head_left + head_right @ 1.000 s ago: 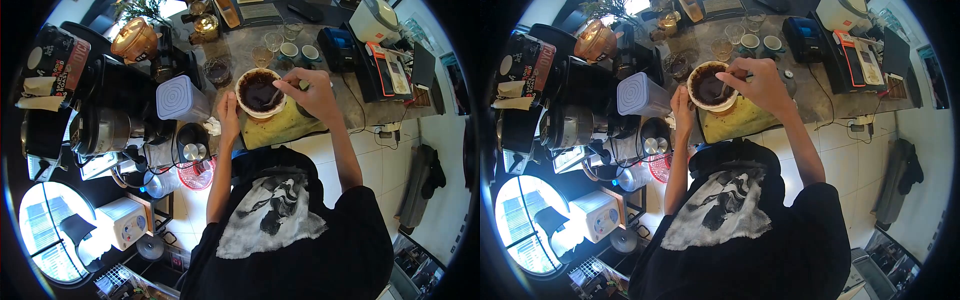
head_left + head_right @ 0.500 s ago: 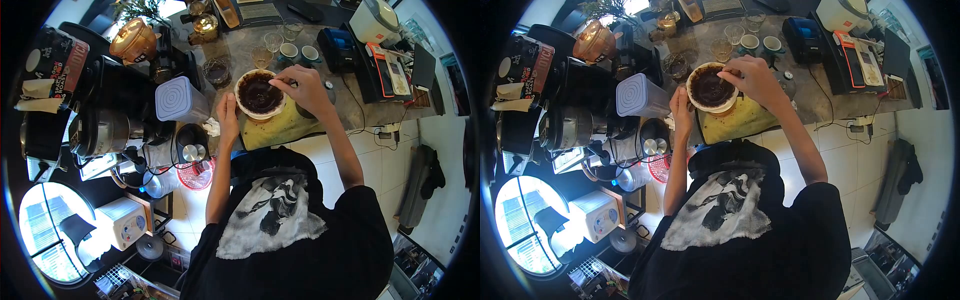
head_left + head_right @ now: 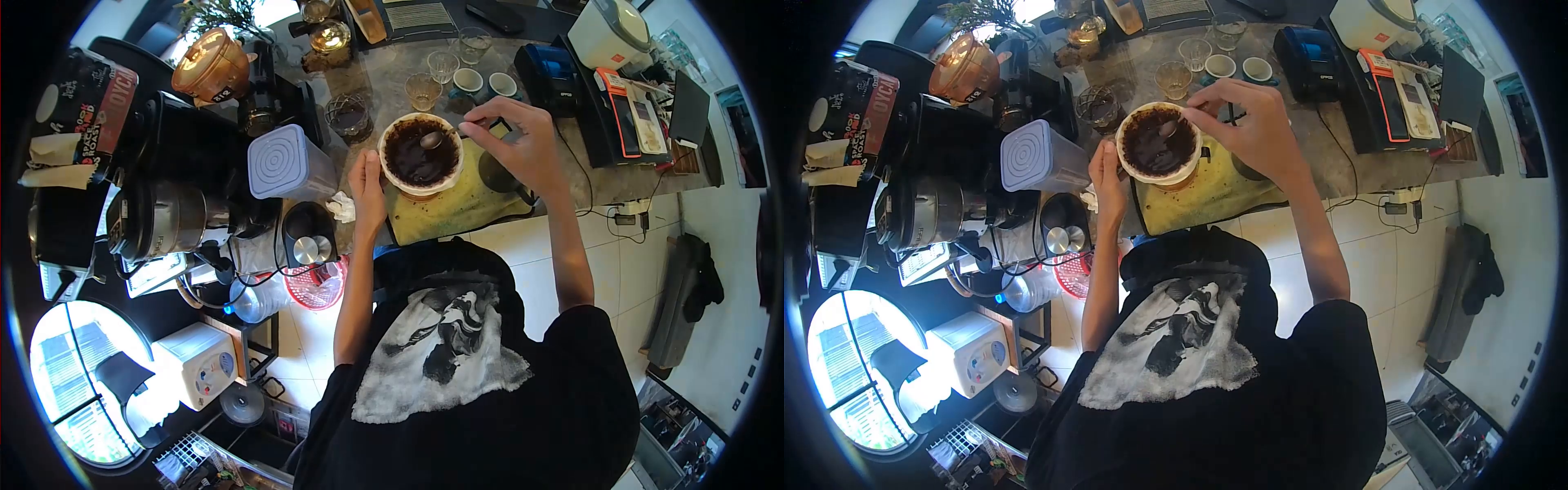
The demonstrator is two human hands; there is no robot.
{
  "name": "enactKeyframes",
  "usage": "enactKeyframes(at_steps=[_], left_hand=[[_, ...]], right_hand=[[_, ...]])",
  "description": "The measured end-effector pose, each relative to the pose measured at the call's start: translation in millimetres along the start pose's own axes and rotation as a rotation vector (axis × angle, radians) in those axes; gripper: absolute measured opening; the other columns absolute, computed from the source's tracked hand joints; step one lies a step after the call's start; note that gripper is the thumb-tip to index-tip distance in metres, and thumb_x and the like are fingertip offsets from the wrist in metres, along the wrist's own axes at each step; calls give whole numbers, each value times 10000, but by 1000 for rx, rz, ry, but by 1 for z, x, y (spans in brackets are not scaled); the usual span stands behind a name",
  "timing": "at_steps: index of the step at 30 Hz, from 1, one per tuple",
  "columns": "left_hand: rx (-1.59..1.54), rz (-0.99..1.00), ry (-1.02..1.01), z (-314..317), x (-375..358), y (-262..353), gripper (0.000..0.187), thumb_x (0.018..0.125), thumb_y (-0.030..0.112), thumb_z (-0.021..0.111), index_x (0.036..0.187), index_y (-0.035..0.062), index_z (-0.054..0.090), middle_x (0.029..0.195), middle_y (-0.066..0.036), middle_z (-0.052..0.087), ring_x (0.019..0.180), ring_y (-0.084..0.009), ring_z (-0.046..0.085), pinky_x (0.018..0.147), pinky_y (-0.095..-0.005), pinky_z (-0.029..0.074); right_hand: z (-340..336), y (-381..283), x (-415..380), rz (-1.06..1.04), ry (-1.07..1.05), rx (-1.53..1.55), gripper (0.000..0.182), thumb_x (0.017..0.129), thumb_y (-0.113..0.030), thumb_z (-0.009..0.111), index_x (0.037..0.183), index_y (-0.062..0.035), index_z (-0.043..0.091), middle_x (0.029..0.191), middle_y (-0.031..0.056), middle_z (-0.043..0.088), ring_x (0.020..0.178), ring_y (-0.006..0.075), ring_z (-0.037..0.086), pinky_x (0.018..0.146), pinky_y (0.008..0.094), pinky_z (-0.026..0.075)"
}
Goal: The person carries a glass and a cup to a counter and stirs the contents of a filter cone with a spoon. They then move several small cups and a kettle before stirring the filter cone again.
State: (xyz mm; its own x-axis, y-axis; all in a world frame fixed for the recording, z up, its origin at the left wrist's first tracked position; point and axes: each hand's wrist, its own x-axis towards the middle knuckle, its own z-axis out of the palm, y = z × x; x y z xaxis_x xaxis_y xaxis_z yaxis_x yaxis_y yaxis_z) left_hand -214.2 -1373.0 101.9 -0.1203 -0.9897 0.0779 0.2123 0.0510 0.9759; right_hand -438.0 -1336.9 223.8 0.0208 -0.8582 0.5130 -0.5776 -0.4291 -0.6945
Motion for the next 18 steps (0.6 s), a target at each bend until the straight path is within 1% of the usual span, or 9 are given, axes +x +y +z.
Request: enactKeyframes(at_steps=[2,5,7,15,17,18], left_hand=[[13,40,-40,-2,1,-1,346,1051,326,436,794,97,473,698,81,384,620,-13,326,535,-205,268],[36,49,-20,-1,0,-1,355,1054,320,427,789,88,474,695,77,381,618,-18,323,532,-212,265],[61,60,-17,-4,1,-6,360,1055,318,425,785,85,474,692,74,379,617,-21,321,531,-216,263],[98,130,-3,-1,2,-7,362,1056,302,425,783,68,473,678,56,376,615,-38,328,543,-229,273],[125,190,-3,-2,1,-9,340,1056,308,419,861,47,518,715,43,414,638,-42,354,568,-227,301],[127,189,0,-2,0,-9,340,1056,308,419,861,47,518,715,43,414,638,-42,354,568,-227,301]], right_hand=[[-3,0,-2,3,-8,-4,146,808,-121,756,904,-17,719,819,69,695,705,146,647,658,264,495],[-6,2,-8,-10,-9,-16,141,808,-90,747,926,-20,717,862,70,703,731,154,654,679,269,500],[-8,2,-11,60,-9,-30,136,810,-60,734,937,-18,714,889,75,708,756,170,668,689,278,509],[-1,11,-18,52,39,-51,143,807,-31,727,949,-24,714,874,74,703,770,172,673,698,291,515],[2,13,-20,51,40,-52,146,803,-32,730,949,-25,714,860,71,699,759,168,668,696,287,512],[4,14,-21,70,46,-42,151,800,-32,732,950,-22,713,847,68,693,750,164,662,695,281,508]])
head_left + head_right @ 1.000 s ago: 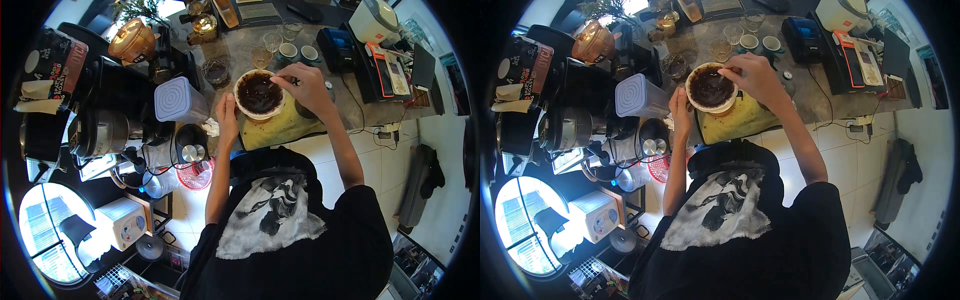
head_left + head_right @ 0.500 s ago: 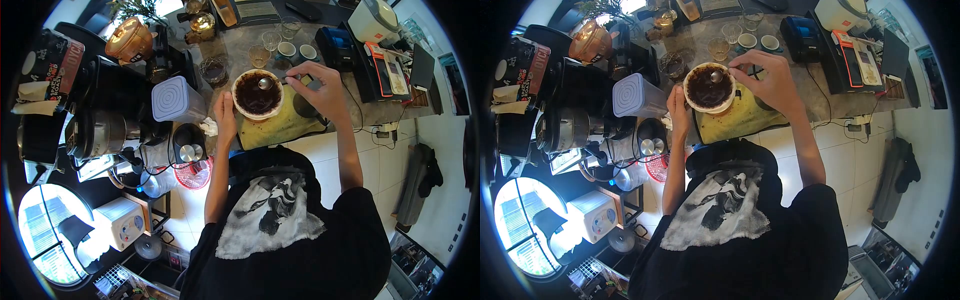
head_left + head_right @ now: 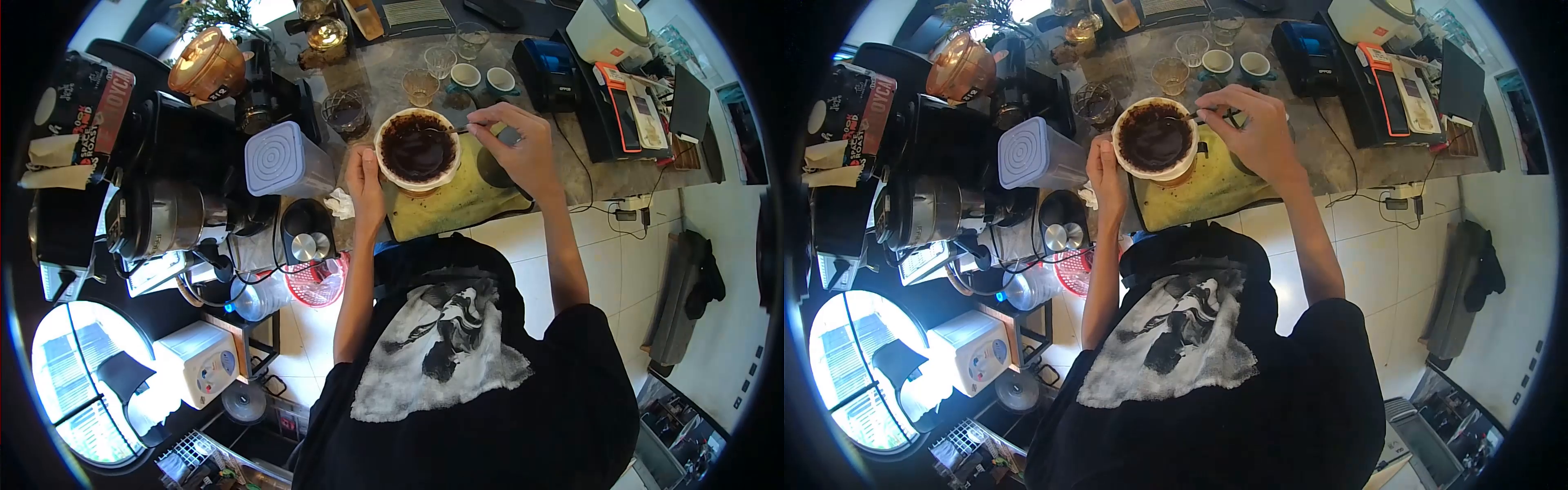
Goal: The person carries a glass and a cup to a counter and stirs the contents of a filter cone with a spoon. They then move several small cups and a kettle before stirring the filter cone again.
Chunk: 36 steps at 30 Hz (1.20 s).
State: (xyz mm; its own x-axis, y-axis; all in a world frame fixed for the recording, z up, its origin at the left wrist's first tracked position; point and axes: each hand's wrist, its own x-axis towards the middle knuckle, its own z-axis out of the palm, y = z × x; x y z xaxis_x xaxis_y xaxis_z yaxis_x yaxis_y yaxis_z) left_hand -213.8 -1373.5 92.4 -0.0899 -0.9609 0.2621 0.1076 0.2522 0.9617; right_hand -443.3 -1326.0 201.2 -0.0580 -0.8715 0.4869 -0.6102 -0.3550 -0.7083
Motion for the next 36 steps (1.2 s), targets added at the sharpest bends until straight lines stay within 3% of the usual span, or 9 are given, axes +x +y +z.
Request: enactKeyframes(at_steps=[3,5,9,11,14,17,20,22,36], left_hand=[[78,12,33,-1,-4,1,354,1056,348,402,1038,29,553,874,-9,508,733,-65,436,659,-227,370],[48,52,28,-2,-9,-3,523,1019,470,439,1254,7,498,1113,-73,535,857,-119,489,782,-266,414],[51,152,-24,-6,-21,-26,774,931,628,498,1363,-8,409,1264,-116,500,1003,-179,517,903,-311,412],[83,163,-26,-1,-25,-30,957,798,648,677,1403,-21,357,1299,-142,498,1124,-233,525,974,-354,408],[178,40,-56,7,-33,-18,985,690,470,855,1388,-22,366,1306,-167,505,1221,-267,505,1030,-386,396],[61,-87,-93,20,-27,-14,1014,581,280,938,1370,-26,380,1298,-181,520,1217,-285,521,1040,-401,405],[181,-43,-181,17,-23,-49,979,572,215,933,1355,-24,395,1286,-183,534,1184,-291,548,1030,-402,417],[240,-18,-200,14,-26,-62,920,578,217,925,1321,-32,442,1267,-184,554,1161,-302,564,1024,-403,422],[326,-9,-165,21,-27,-54,703,616,286,881,1196,10,595,1189,-158,619,1117,-332,568,998,-437,393]], right_hand=[[5,3,-2,21,25,25,160,793,-34,736,950,-18,711,822,65,682,736,157,652,695,272,501],[8,4,-4,22,47,40,164,790,-35,739,950,-17,711,812,64,677,731,155,647,695,268,498],[11,2,-5,36,76,87,161,783,-4,744,941,-5,712,819,60,678,751,133,641,714,255,490],[12,5,-7,40,88,107,167,776,27,747,938,9,711,827,53,677,760,114,633,729,241,481],[14,14,-8,85,132,186,188,786,-16,742,973,-27,722,821,51,684,767,117,642,718,258,492],[17,13,-9,197,247,306,221,797,-14,747,1015,-21,719,823,25,678,766,85,618,722,230,476],[21,16,-14,269,315,501,228,819,-32,751,1042,-1,710,825,5,664,764,64,590,725,202,459],[21,16,-19,394,335,530,200,841,-44,743,1025,22,703,810,-2,657,740,55,581,687,182,440],[22,23,-24,376,375,610,183,848,-38,731,1020,9,690,720,3,634,651,56,582,621,192,427]])
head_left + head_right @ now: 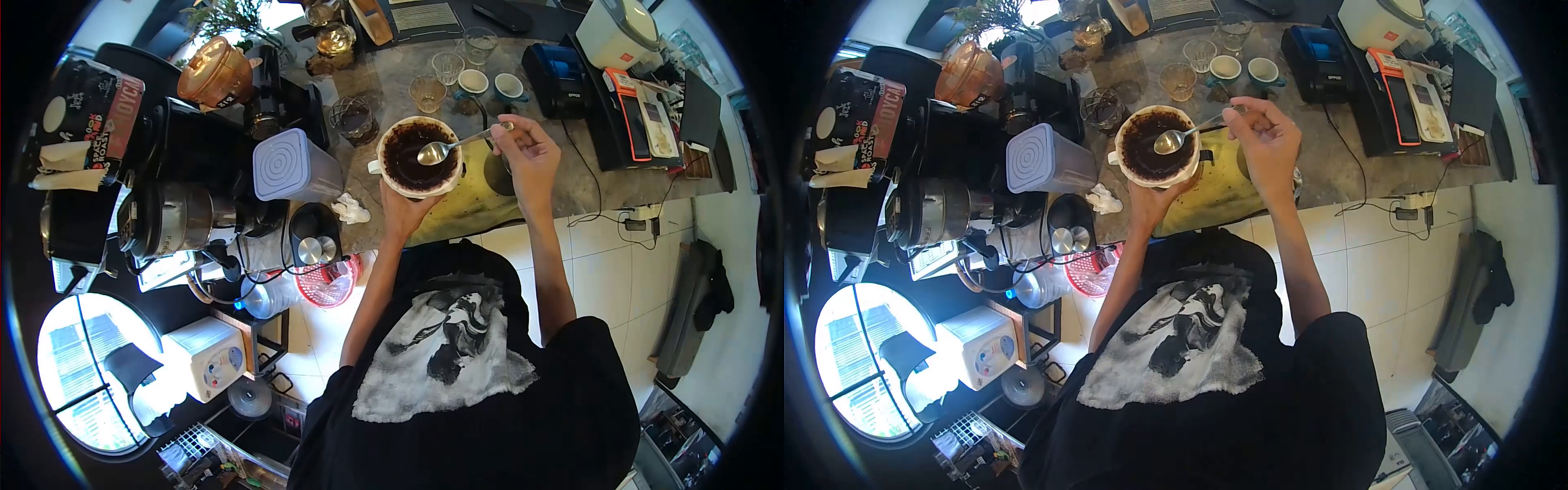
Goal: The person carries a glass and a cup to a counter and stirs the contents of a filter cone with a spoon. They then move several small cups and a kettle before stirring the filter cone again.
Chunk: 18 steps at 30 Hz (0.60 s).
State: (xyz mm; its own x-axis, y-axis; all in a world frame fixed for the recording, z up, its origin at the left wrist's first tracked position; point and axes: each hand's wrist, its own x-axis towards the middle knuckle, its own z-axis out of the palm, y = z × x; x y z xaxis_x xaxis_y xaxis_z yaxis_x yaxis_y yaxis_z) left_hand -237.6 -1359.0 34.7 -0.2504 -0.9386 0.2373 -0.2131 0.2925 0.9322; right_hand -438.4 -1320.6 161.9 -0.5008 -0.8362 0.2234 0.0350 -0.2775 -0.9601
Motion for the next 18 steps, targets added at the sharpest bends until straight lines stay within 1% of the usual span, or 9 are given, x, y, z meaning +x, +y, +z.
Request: enactKeyframes(at_steps=[2,4,5,7,9,13,15,17,18], left_hand=[[11,20,10,0,0,1,692,616,282,880,1187,9,600,1181,-157,624,1120,-330,568,998,-436,394],[21,37,19,0,1,4,681,617,278,878,1179,8,606,1173,-155,630,1123,-327,567,998,-436,394],[24,45,2,0,1,6,678,618,279,878,1178,9,607,1162,-153,637,1119,-324,573,995,-436,398],[29,55,-12,0,3,10,676,619,279,877,1178,10,608,1151,-151,643,1115,-322,579,991,-436,403],[91,121,40,-1,2,15,528,691,215,859,1128,1,654,1102,-98,698,1036,-198,661,934,-357,492],[-6,72,14,1,2,12,562,689,212,861,1157,-1,634,1121,-106,689,1053,-204,654,943,-358,487],[-73,40,52,3,2,12,630,616,193,856,1155,-9,599,1136,-151,641,1096,-310,600,986,-423,429],[-40,41,55,3,1,11,627,618,197,852,1154,-8,600,1139,-152,638,1092,-313,600,982,-424,431],[-6,43,54,2,1,9,623,621,202,848,1153,-7,602,1141,-153,635,1088,-316,600,978,-425,433]], right_hand=[[2,1,0,-2,-33,-41,184,845,-37,734,1018,9,691,723,3,636,653,58,585,634,197,437],[4,4,-1,-117,-80,-135,191,836,-43,740,1018,-6,699,745,26,663,662,74,604,657,219,465],[6,3,-1,-117,-83,-135,191,836,-43,740,1018,-6,699,745,26,663,662,74,604,657,219,465],[11,0,-3,-275,-111,-410,207,819,-47,745,1021,-25,705,794,60,686,677,105,627,668,249,487],[17,-9,-3,-301,-160,-451,212,811,-50,747,1018,-29,706,815,77,690,688,125,638,663,257,491],[27,-8,-5,-341,-263,-508,196,810,-65,737,1000,-22,710,812,100,673,692,178,640,650,282,491],[30,-6,-6,-304,-293,-497,159,819,-73,727,964,-11,705,787,100,655,668,184,621,629,293,477],[31,-6,-6,-267,-322,-488,130,827,-81,716,928,-1,699,763,100,638,645,190,603,608,305,464],[30,-6,-5,-276,-303,-554,115,835,-91,704,879,12,676,752,101,624,627,194,579,587,316,442]])
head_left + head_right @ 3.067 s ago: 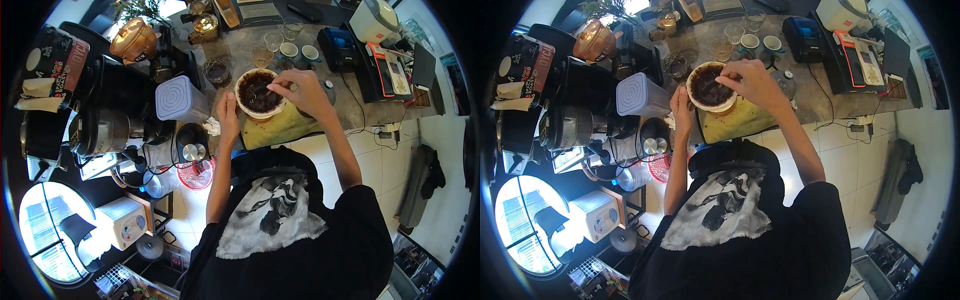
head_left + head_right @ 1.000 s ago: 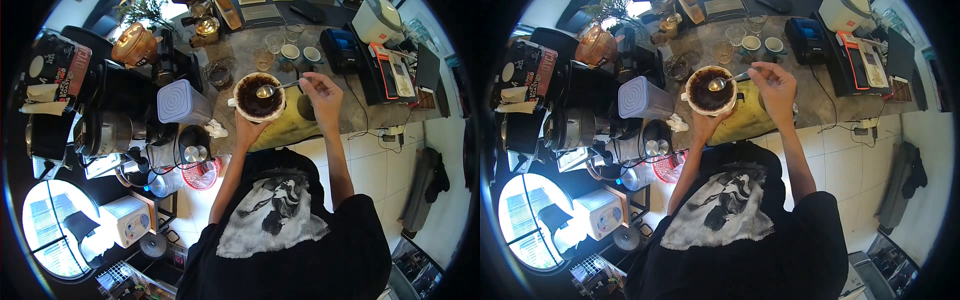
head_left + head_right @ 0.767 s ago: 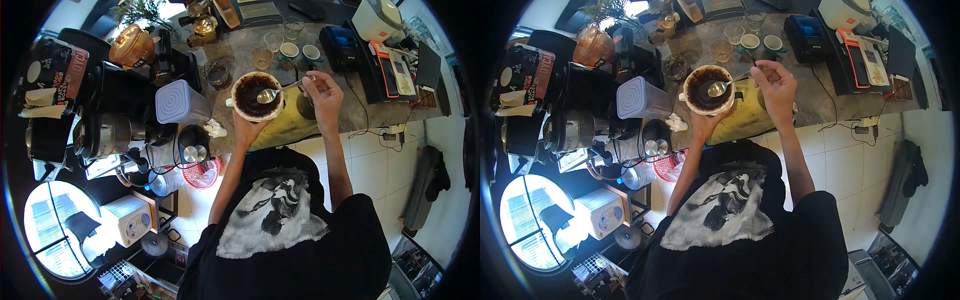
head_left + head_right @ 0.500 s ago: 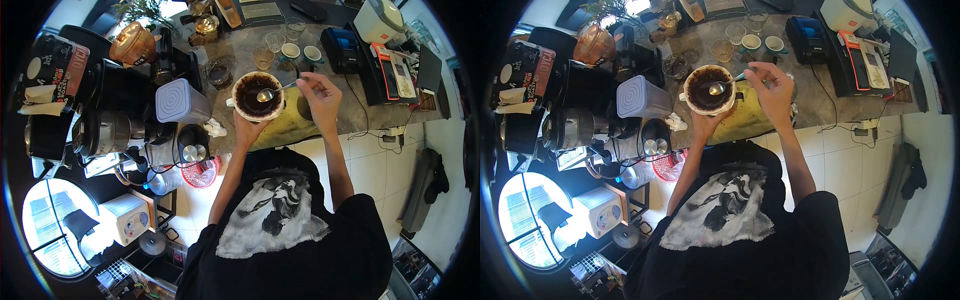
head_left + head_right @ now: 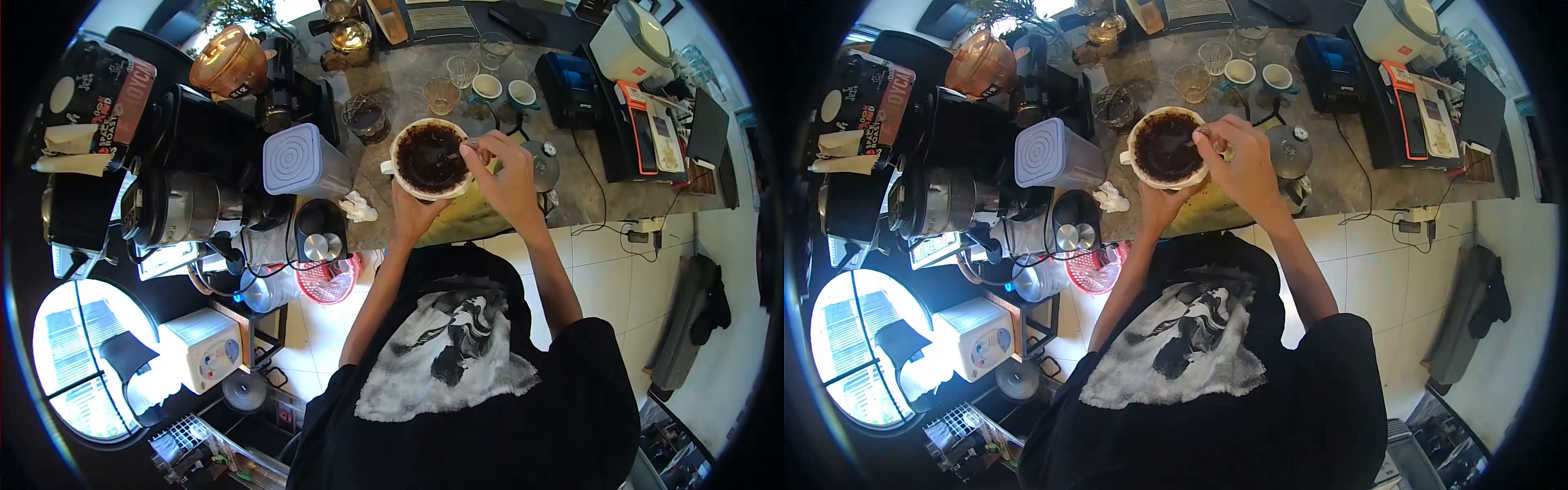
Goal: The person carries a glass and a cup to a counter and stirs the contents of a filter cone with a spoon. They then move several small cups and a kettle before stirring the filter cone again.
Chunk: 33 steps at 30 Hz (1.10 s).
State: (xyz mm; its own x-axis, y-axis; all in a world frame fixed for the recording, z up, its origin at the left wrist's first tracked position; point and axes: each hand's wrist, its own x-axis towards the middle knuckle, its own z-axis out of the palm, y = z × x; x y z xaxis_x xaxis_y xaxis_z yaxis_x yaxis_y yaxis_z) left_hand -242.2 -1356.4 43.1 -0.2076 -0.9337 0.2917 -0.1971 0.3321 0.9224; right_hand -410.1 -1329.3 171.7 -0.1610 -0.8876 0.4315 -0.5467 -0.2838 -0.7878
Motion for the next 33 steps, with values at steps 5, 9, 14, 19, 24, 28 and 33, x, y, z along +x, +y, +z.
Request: enactKeyframes(at_steps=[5,9,14,19,24,28,33], left_hand=[[-22,22,-21,-1,0,-1,598,624,222,839,1131,-3,617,1127,-158,638,1075,-326,600,969,-429,434],[-28,7,-24,-1,0,0,581,624,233,837,1113,1,627,1118,-158,642,1077,-327,597,970,-434,430],[32,6,-26,0,-3,-6,599,632,265,846,1128,8,631,1159,-160,626,1095,-327,585,977,-433,423],[68,-3,-43,0,-2,-8,616,637,275,852,1150,14,632,1196,-165,610,1118,-326,573,995,-428,414],[-11,47,-37,1,-1,-8,476,713,154,826,1123,-12,652,1093,-91,699,1007,-181,663,919,-344,500],[-41,-43,-68,0,-2,-12,619,636,255,862,1150,2,628,1158,-151,644,1095,-293,611,989,-409,435],[-83,-22,-51,1,-1,-12,667,647,237,873,1193,-16,585,1169,-144,642,1099,-267,618,985,-380,448]], right_hand=[[-5,9,5,48,2,-78,201,859,-117,665,755,33,582,669,98,560,556,179,488,540,318,376],[1,27,3,281,-12,152,245,890,-139,636,729,24,549,574,35,459,534,107,395,529,292,336],[1,47,3,358,-14,379,275,909,-169,637,702,-6,559,599,-38,477,571,44,384,533,251,304],[-1,48,3,398,21,539,268,922,-171,637,700,-38,569,653,-46,512,624,21,419,579,219,306],[-13,33,7,312,31,592,243,934,-163,626,732,-37,577,664,-44,516,639,23,430,596,215,312],[-24,15,9,256,46,532,231,939,-156,623,754,-23,582,663,-42,506,647,28,435,605,217,318],[-32,7,7,171,33,427,168,944,-120,617,839,10,606,692,-39,506,670,42,442,635,218,347]])
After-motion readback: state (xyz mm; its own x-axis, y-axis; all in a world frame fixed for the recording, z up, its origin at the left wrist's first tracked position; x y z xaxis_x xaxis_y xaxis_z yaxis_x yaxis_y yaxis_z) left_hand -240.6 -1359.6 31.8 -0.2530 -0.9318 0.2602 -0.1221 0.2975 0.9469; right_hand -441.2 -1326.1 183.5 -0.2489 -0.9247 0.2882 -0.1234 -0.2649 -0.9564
